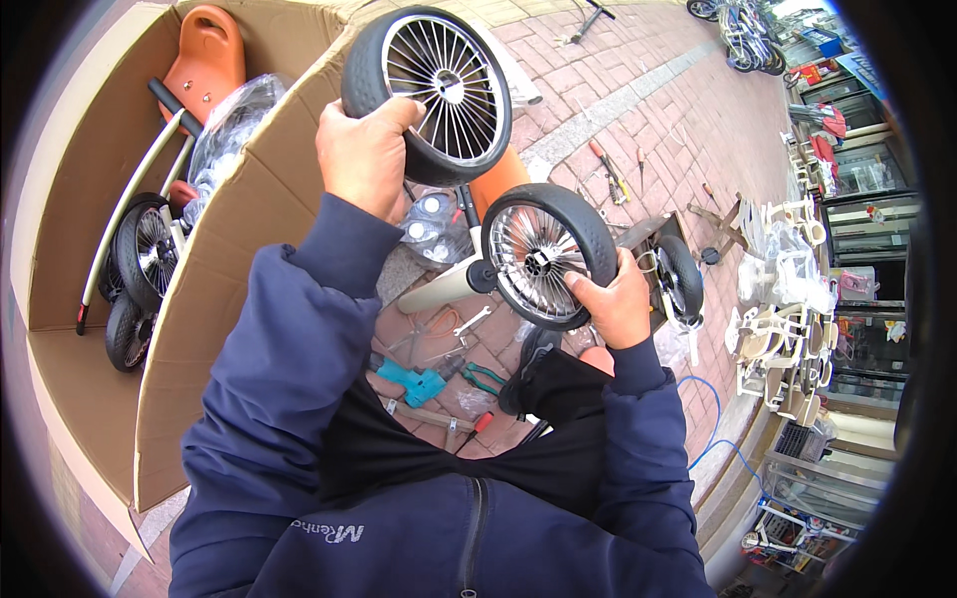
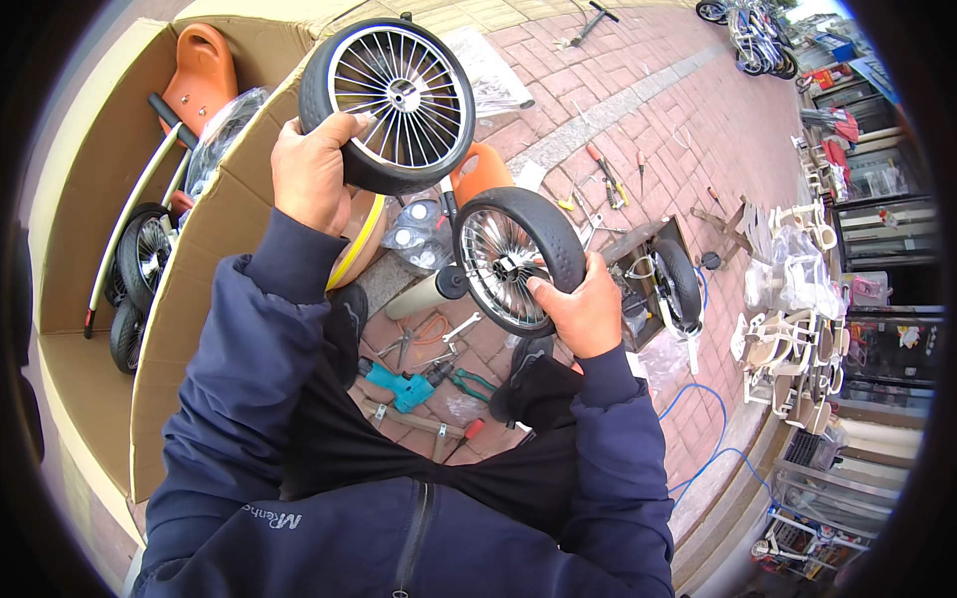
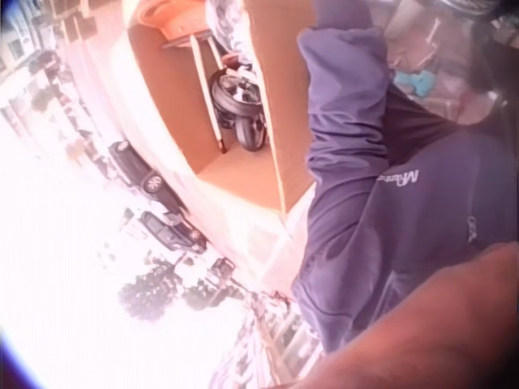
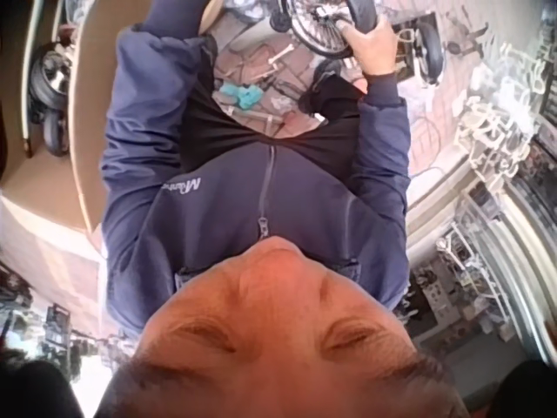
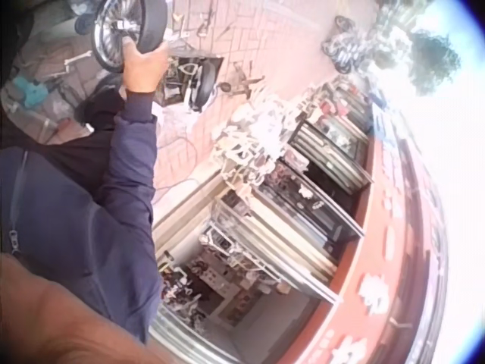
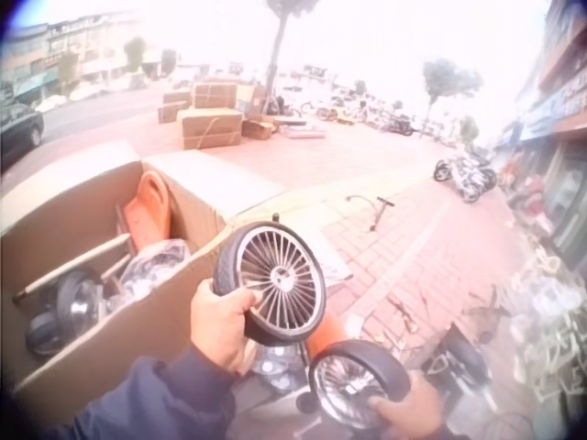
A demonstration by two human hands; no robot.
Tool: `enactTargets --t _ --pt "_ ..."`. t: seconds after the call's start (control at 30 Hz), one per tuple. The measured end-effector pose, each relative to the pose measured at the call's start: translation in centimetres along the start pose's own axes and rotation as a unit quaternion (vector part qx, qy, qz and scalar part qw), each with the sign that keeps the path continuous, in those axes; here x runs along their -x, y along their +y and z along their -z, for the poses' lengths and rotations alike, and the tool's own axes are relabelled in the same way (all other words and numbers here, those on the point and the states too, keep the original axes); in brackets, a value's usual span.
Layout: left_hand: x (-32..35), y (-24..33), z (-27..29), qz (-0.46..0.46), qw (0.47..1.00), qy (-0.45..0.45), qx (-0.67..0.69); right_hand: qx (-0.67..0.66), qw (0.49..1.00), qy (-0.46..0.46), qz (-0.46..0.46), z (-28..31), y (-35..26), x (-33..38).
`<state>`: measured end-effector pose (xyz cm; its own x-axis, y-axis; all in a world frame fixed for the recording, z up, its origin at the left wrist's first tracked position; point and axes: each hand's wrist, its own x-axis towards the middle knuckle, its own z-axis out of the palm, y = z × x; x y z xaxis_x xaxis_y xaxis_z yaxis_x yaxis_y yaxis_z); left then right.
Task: The person assembles a child's tricycle by attaching wheels to the frame, securing the seat with a power drill, and applying a brand sticker to the frame. The person handles wheels, a seat, a frame, and a sticker during the process.
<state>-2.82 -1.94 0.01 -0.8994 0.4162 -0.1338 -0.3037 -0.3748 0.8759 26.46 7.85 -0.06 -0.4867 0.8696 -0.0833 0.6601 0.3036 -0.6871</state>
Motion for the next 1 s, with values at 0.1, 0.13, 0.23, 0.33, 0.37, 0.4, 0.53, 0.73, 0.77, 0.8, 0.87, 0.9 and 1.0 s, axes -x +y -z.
enactTargets --t 0.1,0.13,0.23,0.33,0.37,0.4,0.53,0.73,0.77,0.8,0.87,0.9,1.0 --pt "-0.1 -0.1 -0.3 0.001 1.000 0.000 0.001 0.031 0.999 0.010 0.006 -0.7 -1.2 0.4" --pt "0.0 -0.1 -0.4 0.001 1.000 -0.002 0.006 0.040 0.999 0.022 0.009 -1.0 -1.5 0.5" --pt "0.1 -0.1 -0.6 0.000 1.000 -0.010 0.013 0.035 0.999 0.008 0.014 -1.6 -2.0 0.9" --pt "0.4 -0.2 -0.7 0.000 1.000 -0.018 0.013 0.047 0.999 0.011 0.022 -2.1 -2.2 1.4" --pt "0.3 -0.2 -0.6 0.002 1.000 -0.020 0.013 0.050 0.998 0.015 0.026 -2.3 -2.2 1.5" --pt "0.3 -0.2 -0.6 0.003 1.000 -0.021 0.013 0.053 0.998 0.014 0.027 -2.4 -2.2 1.5" --pt "0.1 -0.3 -0.6 0.002 1.000 -0.013 0.017 0.065 0.996 0.029 0.057 -2.7 -2.2 1.7" --pt "0.0 -0.4 -0.6 0.001 1.000 -0.012 0.024 0.085 0.991 0.043 0.098 -2.9 -2.2 2.6" --pt "0.0 -0.4 -0.6 0.001 1.000 -0.011 0.024 0.100 0.988 0.044 0.110 -3.0 -2.2 2.8" --pt "-0.1 -0.3 -0.6 0.001 1.000 -0.010 0.024 0.114 0.985 0.045 0.122 -3.1 -2.3 3.1" --pt "-0.1 -0.3 -0.7 -0.004 1.000 -0.009 0.028 0.134 0.965 0.051 0.218 -3.3 -2.3 3.7" --pt "-0.1 -0.3 -0.7 -0.006 0.999 -0.009 0.030 0.144 0.952 0.054 0.265 -3.4 -2.3 4.0" --pt "-0.1 -0.3 -0.7 -0.019 0.999 -0.006 0.028 0.176 0.916 0.057 0.356 -4.0 -2.4 5.1"
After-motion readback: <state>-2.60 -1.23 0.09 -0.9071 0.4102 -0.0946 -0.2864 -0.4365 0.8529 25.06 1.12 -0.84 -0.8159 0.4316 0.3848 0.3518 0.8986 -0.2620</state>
